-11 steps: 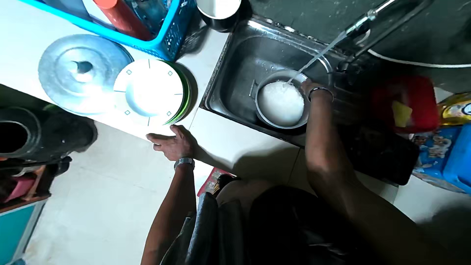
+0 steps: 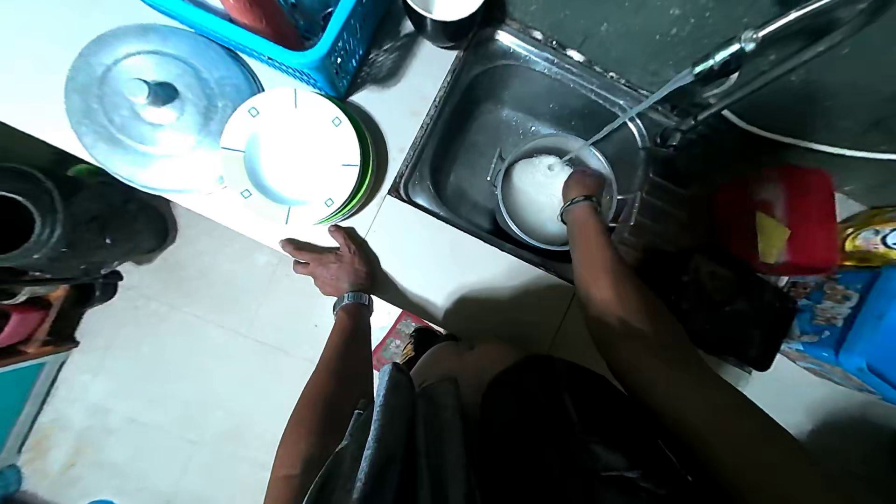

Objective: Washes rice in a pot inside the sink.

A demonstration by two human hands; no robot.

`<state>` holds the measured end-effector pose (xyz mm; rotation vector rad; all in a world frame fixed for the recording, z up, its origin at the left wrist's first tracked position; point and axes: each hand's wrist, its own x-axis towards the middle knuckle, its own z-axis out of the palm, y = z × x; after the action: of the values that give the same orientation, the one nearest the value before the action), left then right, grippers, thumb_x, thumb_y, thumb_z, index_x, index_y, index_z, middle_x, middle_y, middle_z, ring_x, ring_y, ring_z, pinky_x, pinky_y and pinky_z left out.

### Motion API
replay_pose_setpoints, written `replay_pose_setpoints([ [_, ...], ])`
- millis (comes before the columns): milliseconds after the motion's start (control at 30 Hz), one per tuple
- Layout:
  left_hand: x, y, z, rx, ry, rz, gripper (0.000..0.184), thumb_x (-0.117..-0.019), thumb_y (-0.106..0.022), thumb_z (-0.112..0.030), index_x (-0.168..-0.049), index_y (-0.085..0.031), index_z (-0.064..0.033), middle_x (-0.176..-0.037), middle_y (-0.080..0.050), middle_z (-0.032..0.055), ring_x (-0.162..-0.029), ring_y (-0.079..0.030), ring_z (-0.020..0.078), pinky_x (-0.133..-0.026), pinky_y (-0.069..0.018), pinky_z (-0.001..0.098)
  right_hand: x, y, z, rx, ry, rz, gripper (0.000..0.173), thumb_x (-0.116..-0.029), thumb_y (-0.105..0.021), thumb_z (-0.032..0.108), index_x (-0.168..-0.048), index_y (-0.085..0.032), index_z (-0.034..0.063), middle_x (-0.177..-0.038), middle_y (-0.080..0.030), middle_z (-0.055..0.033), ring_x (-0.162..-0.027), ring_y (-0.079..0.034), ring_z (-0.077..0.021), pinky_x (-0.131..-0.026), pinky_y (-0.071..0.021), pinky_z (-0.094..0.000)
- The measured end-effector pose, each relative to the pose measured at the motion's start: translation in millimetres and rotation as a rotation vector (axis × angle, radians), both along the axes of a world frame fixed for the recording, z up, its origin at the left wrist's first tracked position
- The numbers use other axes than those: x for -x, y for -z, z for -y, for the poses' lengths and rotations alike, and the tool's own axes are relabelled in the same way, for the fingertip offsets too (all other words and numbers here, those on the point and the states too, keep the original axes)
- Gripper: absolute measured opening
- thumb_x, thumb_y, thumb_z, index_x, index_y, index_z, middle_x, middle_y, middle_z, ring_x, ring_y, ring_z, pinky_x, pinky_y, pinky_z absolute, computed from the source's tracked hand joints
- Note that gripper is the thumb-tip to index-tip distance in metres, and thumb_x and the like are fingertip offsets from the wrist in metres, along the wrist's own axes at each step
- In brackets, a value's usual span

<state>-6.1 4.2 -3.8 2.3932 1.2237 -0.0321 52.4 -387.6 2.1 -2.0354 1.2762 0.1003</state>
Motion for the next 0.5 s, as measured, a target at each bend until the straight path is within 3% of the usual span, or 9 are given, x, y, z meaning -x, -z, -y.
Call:
replay_pose_setpoints([
  [33, 0, 0, 0, 0.002, -0.003, 0.001, 0.092, -0.0979, -0.034, -0.072, -0.165, 0.001, -0.0204, -0.153, -0.036, 0.0322, -0.108, -0.065, 0.0467, -0.079, -0.0569, 0.0611, 1, 3, -3, 0.159, -0.097, -0.136, 0.045, -0.1063, -0.043, 0.025, -0.142, -0.057, 0.0025, -0.144, -0.056, -0.0258, -0.136, -0.053, -0.0388, -0.11, -0.042, -0.0577],
  [67, -1, -2, 0, 0.006, -0.007, 0.001, 0.092, -0.0979, -0.035, -0.072, -0.165, 0.001, -0.0203, -0.153, -0.036, 0.0321, -0.108, -0.065, 0.0468, -0.079, -0.057, 0.0609, 1, 11, -3, 0.238, -0.136, -0.245, 0.051, -0.105, -0.044, 0.03, -0.148, -0.051, 0.005, -0.15, -0.05, -0.0249, -0.139, -0.049, -0.0398, -0.111, -0.0405, -0.0593],
  [133, -6, -2, 1, -0.008, -0.027, 0.001, 0.091, -0.0983, -0.037, -0.071, -0.165, -0.002, -0.0194, -0.153, -0.038, 0.0304, -0.109, -0.066, 0.0446, -0.08, -0.0577, 0.0582, -5, 27, -4, 0.314, -0.129, -0.337, 0.061, -0.1024, -0.048, 0.041, -0.153, -0.045, 0.006, -0.155, -0.043, -0.0241, -0.14, -0.047, -0.0402, -0.111, -0.0402, -0.0583],
  [233, -14, -1, 2, -0.048, -0.066, 0.016, 0.092, -0.0974, -0.044, -0.069, -0.166, -0.011, -0.0179, -0.152, -0.042, 0.026, -0.109, -0.068, 0.0384, -0.083, -0.0586, 0.0523, -22, 40, -5, 0.336, -0.09, -0.341, 0.066, -0.0994, -0.051, 0.048, -0.15, -0.048, 0.0045, -0.155, -0.042, -0.0248, -0.139, -0.048, -0.0395, -0.109, -0.0436, -0.0544],
  [400, -13, -4, 0, -0.024, -0.064, 0.033, 0.092, -0.097, -0.045, -0.069, -0.166, -0.011, -0.0178, -0.153, -0.042, 0.0259, -0.108, -0.068, 0.0391, -0.082, -0.0583, 0.0542, -47, 42, -11, 0.271, -0.141, -0.276, 0.073, -0.0996, -0.053, 0.05, -0.152, -0.043, -0.0007, -0.156, -0.041, -0.0264, -0.141, -0.047, -0.0381, -0.113, -0.0413, -0.0523],
  [500, -13, -3, 0, -0.022, -0.061, 0.035, 0.092, -0.0969, -0.046, -0.068, -0.166, -0.011, -0.0174, -0.153, -0.042, 0.0256, -0.11, -0.068, 0.039, -0.083, -0.058, 0.054, -52, 43, -18, 0.239, -0.258, -0.212, 0.069, -0.0999, -0.055, 0.048, -0.147, -0.049, -0.002, -0.153, -0.044, -0.0266, -0.141, -0.047, -0.0384, -0.114, -0.0405, -0.0531],
])
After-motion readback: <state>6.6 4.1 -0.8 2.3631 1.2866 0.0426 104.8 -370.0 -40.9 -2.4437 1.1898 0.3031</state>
